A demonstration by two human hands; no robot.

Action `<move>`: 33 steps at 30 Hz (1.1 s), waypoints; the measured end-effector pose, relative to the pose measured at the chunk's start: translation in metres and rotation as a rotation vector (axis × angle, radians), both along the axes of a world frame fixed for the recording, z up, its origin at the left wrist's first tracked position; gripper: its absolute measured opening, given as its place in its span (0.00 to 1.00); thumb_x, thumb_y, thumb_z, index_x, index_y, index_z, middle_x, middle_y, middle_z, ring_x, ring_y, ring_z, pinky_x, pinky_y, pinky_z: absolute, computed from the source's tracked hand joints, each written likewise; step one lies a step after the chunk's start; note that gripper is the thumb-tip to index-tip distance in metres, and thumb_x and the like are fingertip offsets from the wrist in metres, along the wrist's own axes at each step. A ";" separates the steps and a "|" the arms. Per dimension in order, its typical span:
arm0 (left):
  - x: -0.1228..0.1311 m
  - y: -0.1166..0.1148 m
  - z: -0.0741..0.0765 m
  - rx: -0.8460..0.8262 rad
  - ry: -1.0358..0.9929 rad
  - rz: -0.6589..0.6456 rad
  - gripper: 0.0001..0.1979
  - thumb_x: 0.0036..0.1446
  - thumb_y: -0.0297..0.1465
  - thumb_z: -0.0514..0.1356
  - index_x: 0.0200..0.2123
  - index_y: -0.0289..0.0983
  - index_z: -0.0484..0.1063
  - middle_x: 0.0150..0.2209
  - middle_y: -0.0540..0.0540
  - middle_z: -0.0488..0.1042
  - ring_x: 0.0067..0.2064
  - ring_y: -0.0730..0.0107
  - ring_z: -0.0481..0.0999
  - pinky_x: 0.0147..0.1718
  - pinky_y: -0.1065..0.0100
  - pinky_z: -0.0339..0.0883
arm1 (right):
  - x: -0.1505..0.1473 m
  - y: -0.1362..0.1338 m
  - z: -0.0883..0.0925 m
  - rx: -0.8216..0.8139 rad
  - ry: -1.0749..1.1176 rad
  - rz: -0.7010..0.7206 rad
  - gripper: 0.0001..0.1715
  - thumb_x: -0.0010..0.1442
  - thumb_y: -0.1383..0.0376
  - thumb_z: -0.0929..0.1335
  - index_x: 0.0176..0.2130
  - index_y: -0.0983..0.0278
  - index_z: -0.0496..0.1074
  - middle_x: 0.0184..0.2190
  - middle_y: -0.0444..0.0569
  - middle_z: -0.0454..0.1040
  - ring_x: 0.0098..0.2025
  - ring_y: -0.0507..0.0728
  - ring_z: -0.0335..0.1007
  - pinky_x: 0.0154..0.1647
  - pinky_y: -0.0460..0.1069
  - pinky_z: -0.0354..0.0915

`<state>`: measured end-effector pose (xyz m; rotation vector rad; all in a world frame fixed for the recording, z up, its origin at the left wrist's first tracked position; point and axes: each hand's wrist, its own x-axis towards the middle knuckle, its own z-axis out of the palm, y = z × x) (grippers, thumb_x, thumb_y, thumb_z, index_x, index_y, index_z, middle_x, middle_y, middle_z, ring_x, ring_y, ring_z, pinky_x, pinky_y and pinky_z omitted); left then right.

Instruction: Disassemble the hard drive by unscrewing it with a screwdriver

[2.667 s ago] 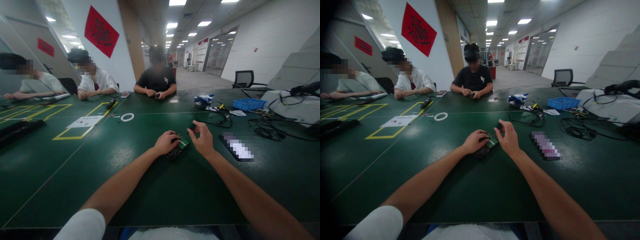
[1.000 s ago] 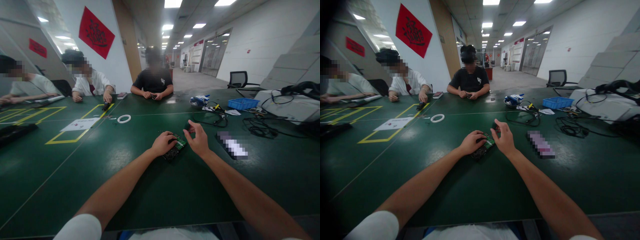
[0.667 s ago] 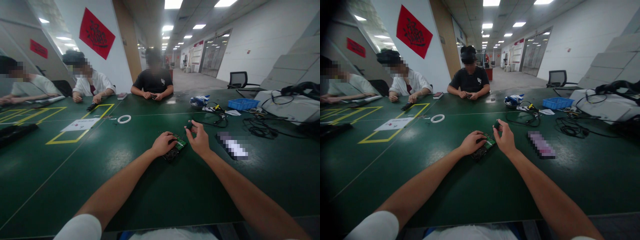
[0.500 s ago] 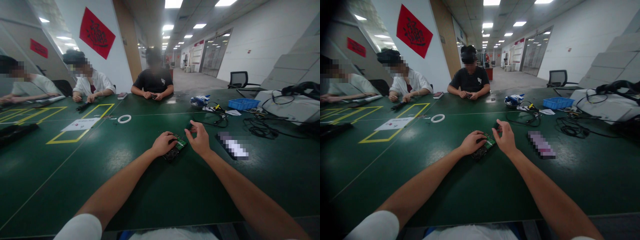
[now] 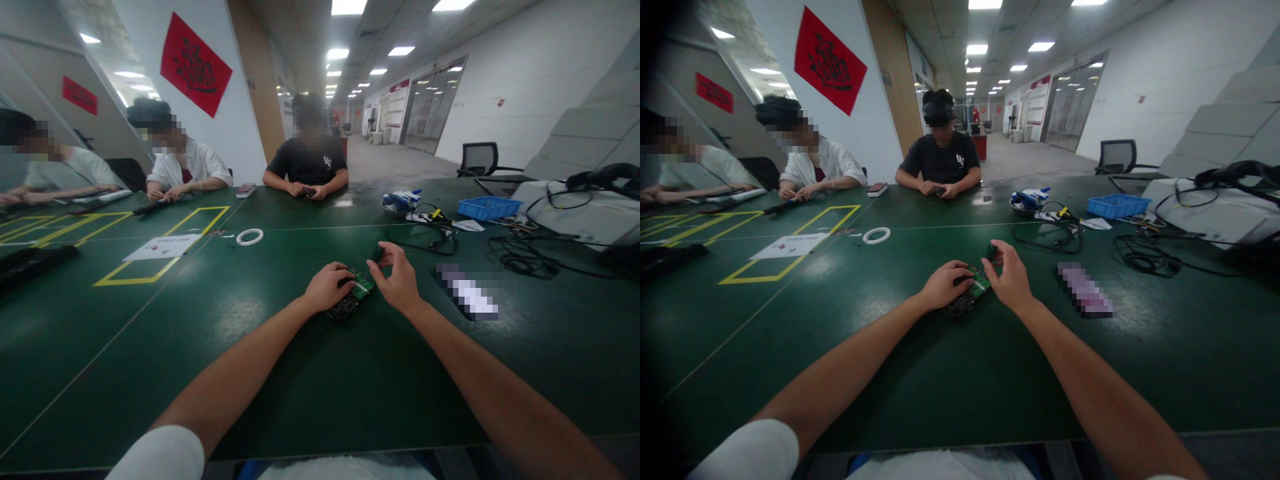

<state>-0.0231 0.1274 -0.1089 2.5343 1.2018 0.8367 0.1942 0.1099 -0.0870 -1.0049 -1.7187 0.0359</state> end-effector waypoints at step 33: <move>0.000 -0.001 0.000 -0.005 0.004 0.007 0.14 0.65 0.39 0.59 0.49 0.42 0.79 0.52 0.42 0.73 0.53 0.59 0.74 0.56 0.57 0.68 | 0.001 0.000 0.000 0.065 -0.002 -0.050 0.27 0.64 0.56 0.69 0.59 0.58 0.64 0.46 0.54 0.74 0.40 0.60 0.77 0.39 0.58 0.78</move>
